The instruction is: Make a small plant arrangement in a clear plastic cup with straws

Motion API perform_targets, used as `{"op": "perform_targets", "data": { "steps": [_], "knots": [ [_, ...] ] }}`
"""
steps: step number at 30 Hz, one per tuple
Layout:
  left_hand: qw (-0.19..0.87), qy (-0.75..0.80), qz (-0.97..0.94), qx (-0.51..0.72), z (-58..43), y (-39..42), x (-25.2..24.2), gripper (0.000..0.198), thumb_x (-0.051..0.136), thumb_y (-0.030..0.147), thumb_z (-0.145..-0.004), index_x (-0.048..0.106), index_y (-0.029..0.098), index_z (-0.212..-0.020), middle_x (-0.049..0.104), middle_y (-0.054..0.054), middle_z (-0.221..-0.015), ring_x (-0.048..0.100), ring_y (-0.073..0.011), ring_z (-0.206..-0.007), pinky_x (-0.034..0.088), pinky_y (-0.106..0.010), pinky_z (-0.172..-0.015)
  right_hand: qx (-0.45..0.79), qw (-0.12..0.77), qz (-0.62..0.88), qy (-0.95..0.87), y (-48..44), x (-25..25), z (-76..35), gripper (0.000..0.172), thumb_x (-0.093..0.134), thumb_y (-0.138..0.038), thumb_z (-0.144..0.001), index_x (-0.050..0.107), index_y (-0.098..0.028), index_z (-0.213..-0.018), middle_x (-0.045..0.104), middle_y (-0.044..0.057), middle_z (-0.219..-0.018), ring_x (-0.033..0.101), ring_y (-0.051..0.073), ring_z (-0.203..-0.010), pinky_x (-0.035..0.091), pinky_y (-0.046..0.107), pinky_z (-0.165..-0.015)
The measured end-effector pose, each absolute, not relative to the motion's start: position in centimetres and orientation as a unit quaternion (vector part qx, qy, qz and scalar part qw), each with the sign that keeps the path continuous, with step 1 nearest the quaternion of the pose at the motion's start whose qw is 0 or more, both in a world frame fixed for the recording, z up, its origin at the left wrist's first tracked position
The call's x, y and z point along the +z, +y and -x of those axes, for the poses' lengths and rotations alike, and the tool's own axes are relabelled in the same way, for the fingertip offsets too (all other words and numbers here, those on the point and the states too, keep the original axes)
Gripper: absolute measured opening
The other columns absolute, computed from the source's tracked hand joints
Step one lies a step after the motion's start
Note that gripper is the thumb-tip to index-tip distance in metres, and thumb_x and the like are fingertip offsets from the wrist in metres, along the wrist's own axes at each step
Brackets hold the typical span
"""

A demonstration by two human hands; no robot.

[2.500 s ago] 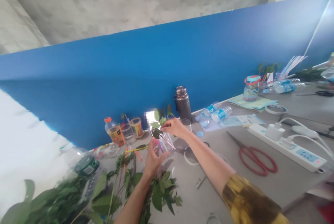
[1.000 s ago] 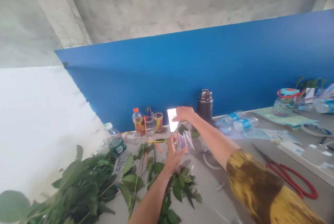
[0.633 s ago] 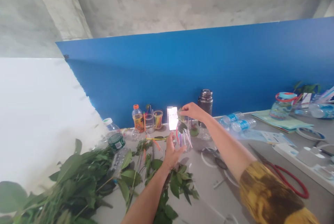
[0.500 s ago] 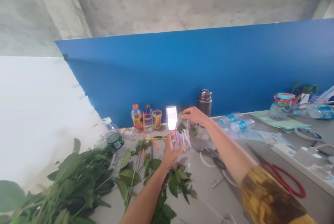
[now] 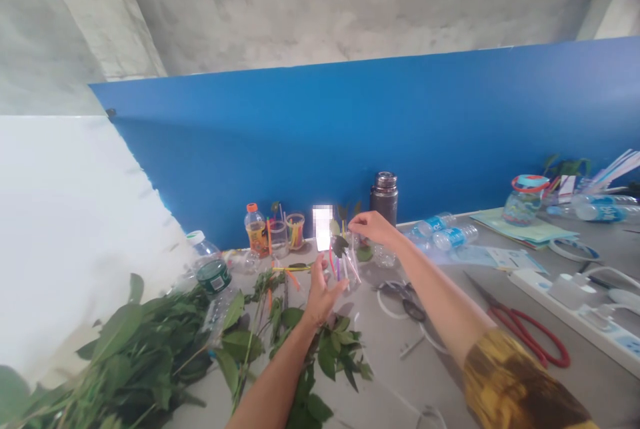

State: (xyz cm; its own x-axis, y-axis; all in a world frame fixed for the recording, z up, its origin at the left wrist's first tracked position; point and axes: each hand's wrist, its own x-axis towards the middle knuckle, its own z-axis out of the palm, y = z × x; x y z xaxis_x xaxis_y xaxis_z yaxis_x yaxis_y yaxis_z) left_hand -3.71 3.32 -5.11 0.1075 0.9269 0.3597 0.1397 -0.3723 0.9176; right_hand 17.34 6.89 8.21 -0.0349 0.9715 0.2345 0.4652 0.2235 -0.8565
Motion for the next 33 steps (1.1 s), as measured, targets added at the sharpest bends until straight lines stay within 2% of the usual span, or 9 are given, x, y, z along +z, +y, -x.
{"op": "perform_targets", "data": {
  "steps": [6, 15, 17, 19, 21, 23, 27, 30, 33],
  "knots": [
    [0.353, 0.399, -0.66, 0.531, 3.9, 3.4, -5.3, 0.076, 0.074, 0.032, -0.078, 0.04, 0.031, -0.146, 0.05, -0.013, -0.14, 0.046, -0.0335, -0.136, 0.041, -0.053, -0.111, 0.249, 0.436, 0.55, -0.667, 4.3, 7.6, -18.7, 0.02, 0.064, -0.033, -0.08, 0.073, -0.015, -0.075, 0.07, 0.003, -0.068, 0.056, 0.014, -0.061, 0.041, 0.025, -0.059],
    [0.375, 0.367, -0.616, 0.587, 4.4, 3.0, -3.6, 0.079, 0.077, 0.042, -0.075, 0.045, 0.024, -0.145, 0.051, -0.015, -0.141, 0.048, -0.0324, -0.135, 0.045, -0.048, -0.107, 0.235, 0.405, 0.54, -0.7, -0.5, 4.9, -19.1, 0.024, 0.059, -0.033, -0.081, 0.07, -0.017, -0.068, 0.067, 0.001, -0.064, 0.051, 0.013, -0.056, 0.036, 0.025, -0.057],
    [0.395, 0.378, -0.567, 0.616, 4.4, 3.0, -2.4, 0.071, 0.077, 0.04, -0.074, 0.052, 0.023, -0.138, 0.059, -0.013, -0.132, 0.055, -0.0292, -0.127, 0.047, -0.045, -0.103, 0.238, 0.413, 0.544, -0.69, -0.9, 3.9, -18.8, 0.025, 0.058, -0.035, -0.081, 0.069, -0.017, -0.067, 0.064, 0.0, -0.061, 0.048, 0.012, -0.054, 0.035, 0.025, -0.056],
    [0.428, 0.384, -0.486, 0.658, 4.6, 3.0, -0.8, 0.051, 0.076, 0.037, -0.072, 0.063, 0.021, -0.119, 0.068, -0.009, -0.109, 0.065, -0.0243, -0.107, 0.051, -0.041, -0.095, 0.243, 0.435, 0.551, -0.669, -1.2, 2.6, -18.5, 0.027, 0.057, -0.038, -0.082, 0.067, -0.018, -0.067, 0.063, 0.0, -0.061, 0.047, 0.012, -0.053, 0.034, 0.025, -0.055],
    [0.488, 0.355, -0.403, 0.688, 5.0, 3.0, 0.9, 0.032, 0.074, 0.038, -0.069, 0.065, 0.017, -0.092, 0.068, -0.004, -0.079, 0.069, -0.0199, -0.082, 0.054, -0.038, -0.085, 0.243, 0.461, 0.551, -0.652, -1.3, 1.3, -18.1, 0.032, 0.055, -0.042, -0.084, 0.064, -0.018, -0.065, 0.063, 0.0, -0.062, 0.049, 0.013, -0.055, 0.035, 0.026, -0.056],
    [0.531, 0.334, -0.358, 0.692, 5.6, 2.9, 2.6, 0.028, 0.075, 0.035, -0.065, 0.064, 0.017, -0.083, 0.065, 0.0, -0.066, 0.065, -0.016, -0.065, 0.054, -0.033, -0.071, 0.235, 0.471, 0.547, -0.651, -1.5, -0.1, -17.6, 0.035, 0.053, -0.044, -0.087, 0.062, -0.019, -0.064, 0.063, 0.001, -0.062, 0.052, 0.015, -0.058, 0.037, 0.027, -0.059],
    [0.574, 0.33, -0.359, 0.658, 6.8, 1.8, 5.3, 0.027, 0.077, 0.03, -0.063, 0.064, 0.015, -0.081, 0.062, 0.002, -0.061, 0.06, -0.012, -0.056, 0.048, -0.025, -0.056, 0.209, 0.434, 0.535, -0.694, -2.1, -1.8, -16.4, 0.043, 0.047, -0.048, -0.093, 0.06, -0.019, -0.063, 0.062, 0.002, -0.06, 0.055, 0.017, -0.061, 0.037, 0.027, -0.06],
    [0.603, 0.357, -0.402, 0.589, 6.8, 0.8, 6.7, 0.026, 0.079, 0.027, -0.065, 0.066, 0.013, -0.082, 0.063, 0.0, -0.062, 0.06, -0.012, -0.055, 0.047, -0.024, -0.053, 0.21, 0.402, 0.512, -0.729, -2.7, -2.3, -15.4, 0.048, 0.042, -0.05, -0.097, 0.062, -0.019, -0.065, 0.063, 0.003, -0.061, 0.055, 0.017, -0.061, 0.037, 0.027, -0.061],
    [0.631, 0.324, -0.382, 0.592, 6.4, -0.2, 8.6, 0.019, 0.076, 0.025, -0.071, 0.065, 0.014, -0.081, 0.058, 0.001, -0.061, 0.055, -0.0103, -0.053, 0.045, -0.023, -0.051, 0.184, 0.375, 0.494, -0.762, -3.0, -2.6, -14.7, 0.049, 0.041, -0.05, -0.098, 0.062, -0.019, -0.066, 0.063, 0.003, -0.062, 0.053, 0.017, -0.061, 0.035, 0.027, -0.061]
  ]
}}
